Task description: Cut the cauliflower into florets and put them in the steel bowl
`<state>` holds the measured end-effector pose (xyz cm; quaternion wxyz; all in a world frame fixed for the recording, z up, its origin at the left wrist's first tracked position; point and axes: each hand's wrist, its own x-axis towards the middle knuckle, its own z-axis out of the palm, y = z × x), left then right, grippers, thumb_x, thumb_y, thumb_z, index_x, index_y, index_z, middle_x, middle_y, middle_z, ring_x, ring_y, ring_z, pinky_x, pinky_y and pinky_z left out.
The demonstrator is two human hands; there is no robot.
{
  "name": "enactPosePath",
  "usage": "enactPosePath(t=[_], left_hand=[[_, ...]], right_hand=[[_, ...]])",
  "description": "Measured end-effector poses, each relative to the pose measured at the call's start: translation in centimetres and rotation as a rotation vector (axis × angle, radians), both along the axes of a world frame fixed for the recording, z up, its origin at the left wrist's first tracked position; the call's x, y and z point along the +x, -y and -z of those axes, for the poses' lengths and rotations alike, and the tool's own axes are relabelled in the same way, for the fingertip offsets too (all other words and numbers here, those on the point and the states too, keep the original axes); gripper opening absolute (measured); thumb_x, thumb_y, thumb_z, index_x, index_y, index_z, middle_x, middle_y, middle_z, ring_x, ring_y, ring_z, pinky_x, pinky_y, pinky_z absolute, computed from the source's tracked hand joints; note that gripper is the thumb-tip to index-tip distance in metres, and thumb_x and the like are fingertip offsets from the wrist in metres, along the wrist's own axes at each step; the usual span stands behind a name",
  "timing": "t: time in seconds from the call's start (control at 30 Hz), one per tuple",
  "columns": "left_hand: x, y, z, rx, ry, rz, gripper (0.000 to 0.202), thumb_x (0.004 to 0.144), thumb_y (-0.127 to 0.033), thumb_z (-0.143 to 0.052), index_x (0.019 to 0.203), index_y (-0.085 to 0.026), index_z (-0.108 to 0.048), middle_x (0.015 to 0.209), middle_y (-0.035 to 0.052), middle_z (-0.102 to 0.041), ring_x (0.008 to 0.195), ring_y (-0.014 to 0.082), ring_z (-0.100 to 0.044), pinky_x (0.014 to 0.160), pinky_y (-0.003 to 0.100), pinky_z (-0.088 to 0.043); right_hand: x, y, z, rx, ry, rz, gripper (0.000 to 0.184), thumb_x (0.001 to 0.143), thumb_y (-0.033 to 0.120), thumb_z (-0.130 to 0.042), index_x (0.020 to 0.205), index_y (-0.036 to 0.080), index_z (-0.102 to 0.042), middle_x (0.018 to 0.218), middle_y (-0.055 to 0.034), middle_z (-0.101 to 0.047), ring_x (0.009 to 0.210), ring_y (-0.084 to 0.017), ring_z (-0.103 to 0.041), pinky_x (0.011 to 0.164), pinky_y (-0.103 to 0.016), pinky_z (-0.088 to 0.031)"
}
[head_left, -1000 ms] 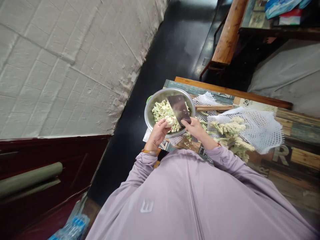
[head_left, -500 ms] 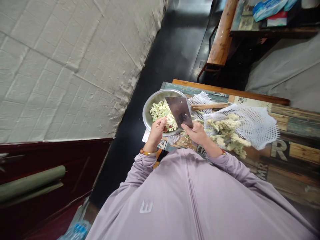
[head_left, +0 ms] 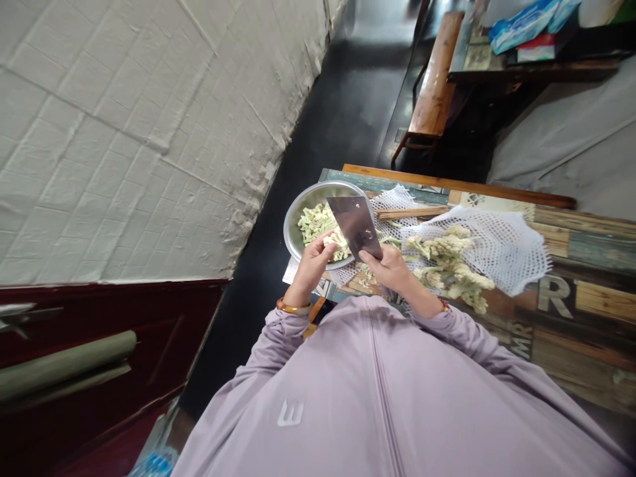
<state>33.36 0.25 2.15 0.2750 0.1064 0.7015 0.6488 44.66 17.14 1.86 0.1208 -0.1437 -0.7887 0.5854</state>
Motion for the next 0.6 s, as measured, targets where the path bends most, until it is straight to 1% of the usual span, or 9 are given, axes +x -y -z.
enactPosePath(t=[0.1, 0.23, 0.33, 0.47, 0.53, 0.6], left_hand=[[0.0, 0.1, 0.0, 0.010, -0.020, 0.011, 0.042, 0.081, -0.036, -0.076, 0.119, -0.019, -0.071, 0.071, -0.0018, -0.059, 0.065, 0.0105, -0.050, 0.065, 0.023, -0.041], [0.0, 0.0, -0.2, 0.041, 0.004, 0.007, 0.043, 0.078, -0.031, -0.079, 0.119, -0.019, -0.072, 0.071, -0.0018, -0.061, 0.066, 0.0107, -0.052, 0.067, 0.023, -0.042], [0.2, -0.4, -0.5, 0.068, 0.044, 0.002, 0.041, 0.075, -0.028, -0.081, 0.114, -0.018, -0.073, 0.076, -0.0004, -0.065, 0.068, 0.0109, -0.054, 0.068, 0.024, -0.044], [0.7, -0.9, -1.0, 0.092, 0.054, 0.037, 0.035, 0.076, -0.032, -0.081, 0.106, -0.016, -0.075, 0.083, 0.0020, -0.068, 0.073, 0.0124, -0.058, 0.071, 0.024, -0.045], [0.8, -1.2, -1.1, 0.092, 0.040, 0.054, 0.035, 0.077, -0.034, -0.079, 0.107, -0.017, -0.075, 0.084, 0.0019, -0.068, 0.072, 0.0118, -0.056, 0.070, 0.024, -0.045], [0.9, -1.4, -1.1, 0.074, 0.022, 0.067, 0.035, 0.079, -0.036, -0.078, 0.108, -0.017, -0.074, 0.083, 0.0017, -0.068, 0.070, 0.0112, -0.054, 0.069, 0.023, -0.045]], right_hand=[[0.5, -0.1, -0.3, 0.047, -0.032, -0.031, 0.036, 0.090, 0.052, -0.052, 0.067, 0.024, -0.054, 0.062, -0.0027, -0.057, 0.065, -0.020, -0.059, 0.065, -0.032, -0.048], [1.1, 0.0, -0.5, 0.143, -0.144, -0.063, 0.026, 0.094, 0.040, -0.048, 0.081, 0.024, -0.062, 0.075, -0.0067, -0.066, 0.076, -0.023, -0.065, 0.073, -0.035, -0.053], [1.3, 0.2, -0.6, 0.210, -0.160, -0.056, 0.024, 0.096, 0.036, -0.046, 0.092, 0.024, -0.067, 0.083, -0.0087, -0.069, 0.086, -0.025, -0.068, 0.080, -0.038, -0.055], [1.2, 0.5, -0.4, 0.248, -0.166, -0.052, 0.028, 0.099, 0.034, -0.044, 0.100, 0.023, -0.070, 0.085, -0.0085, -0.071, 0.096, -0.026, -0.069, 0.087, -0.039, -0.056], [1.1, 0.7, -0.2, 0.259, -0.202, -0.031, 0.029, 0.099, 0.032, -0.044, 0.108, 0.022, -0.070, 0.093, -0.0096, -0.073, 0.103, -0.026, -0.069, 0.092, -0.039, -0.056], [1.0, 0.8, -0.1, 0.274, -0.239, 0.004, 0.030, 0.099, 0.030, -0.045, 0.117, 0.023, -0.068, 0.107, -0.0105, -0.073, 0.111, -0.026, -0.067, 0.098, -0.040, -0.054]])
